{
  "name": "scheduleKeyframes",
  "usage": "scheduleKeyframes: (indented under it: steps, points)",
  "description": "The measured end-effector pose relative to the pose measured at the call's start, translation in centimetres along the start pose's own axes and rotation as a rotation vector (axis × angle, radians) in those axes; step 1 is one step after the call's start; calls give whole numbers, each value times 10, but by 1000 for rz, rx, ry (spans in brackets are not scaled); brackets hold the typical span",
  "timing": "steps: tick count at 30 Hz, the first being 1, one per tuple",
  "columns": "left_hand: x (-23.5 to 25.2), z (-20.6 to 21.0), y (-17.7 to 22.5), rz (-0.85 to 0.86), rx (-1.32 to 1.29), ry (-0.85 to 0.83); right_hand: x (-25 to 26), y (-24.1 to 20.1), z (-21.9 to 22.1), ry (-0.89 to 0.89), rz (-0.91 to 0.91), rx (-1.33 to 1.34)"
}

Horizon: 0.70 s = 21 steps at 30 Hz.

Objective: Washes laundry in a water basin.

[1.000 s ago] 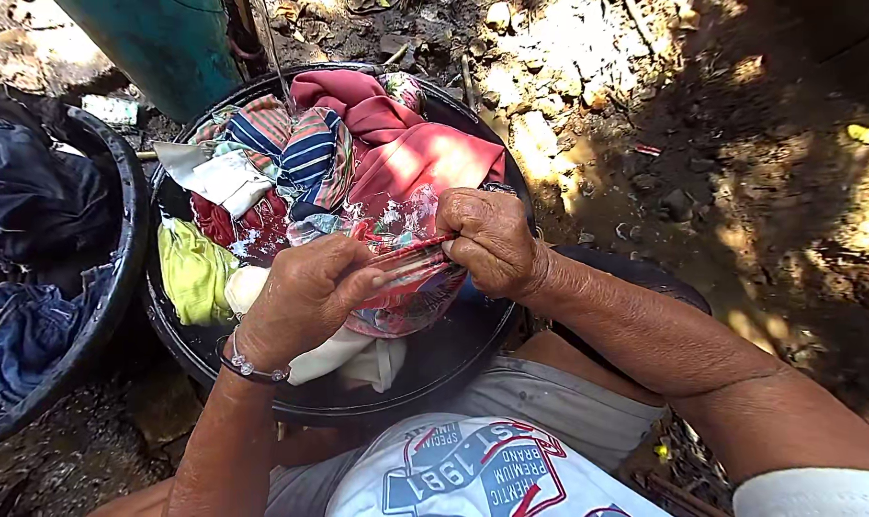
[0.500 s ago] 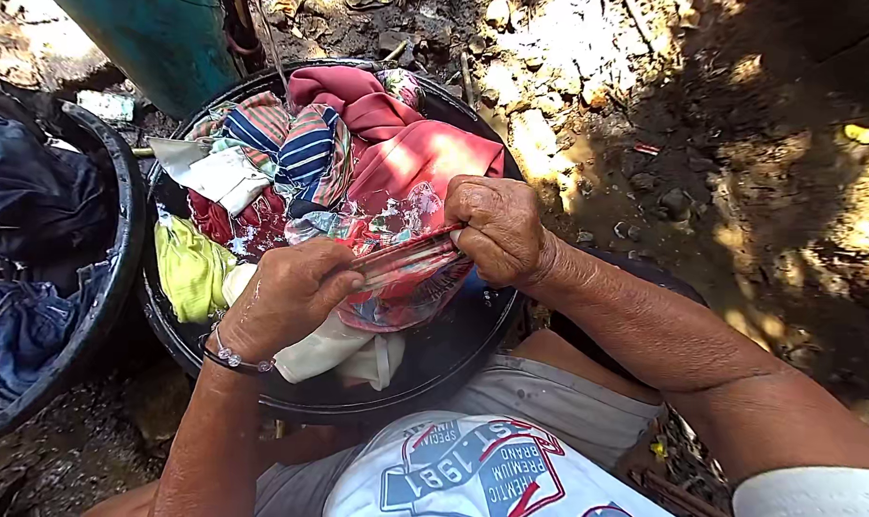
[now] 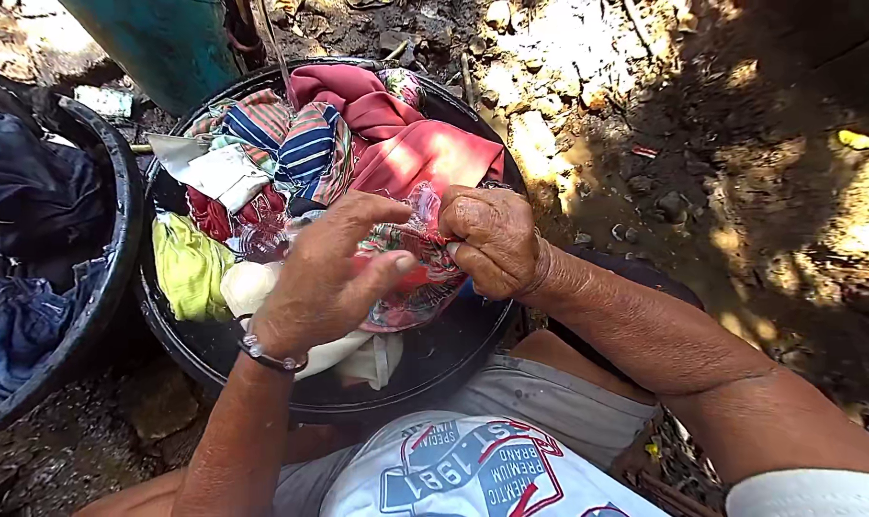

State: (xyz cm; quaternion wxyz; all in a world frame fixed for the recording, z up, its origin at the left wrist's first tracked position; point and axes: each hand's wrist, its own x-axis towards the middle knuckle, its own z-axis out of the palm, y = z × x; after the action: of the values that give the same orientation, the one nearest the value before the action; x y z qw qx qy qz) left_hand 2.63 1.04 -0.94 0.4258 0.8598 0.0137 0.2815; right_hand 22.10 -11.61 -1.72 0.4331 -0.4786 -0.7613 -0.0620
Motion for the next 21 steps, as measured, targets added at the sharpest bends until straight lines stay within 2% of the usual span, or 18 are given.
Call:
scheduleKeyframes:
  steps: [2, 7, 13, 21]
  points:
    - [8, 15, 3, 27, -77, -20, -1, -2, 2, 5, 10, 14]
    - [10, 27, -1, -32, -238, 10, -2, -5, 3, 13, 9, 0]
    - [5, 27, 1, -34, -225, 9, 0, -8, 5, -7, 29, 27]
    - [-1, 34, 3, -14, -175, 144, 4, -16, 6, -76, 72, -47]
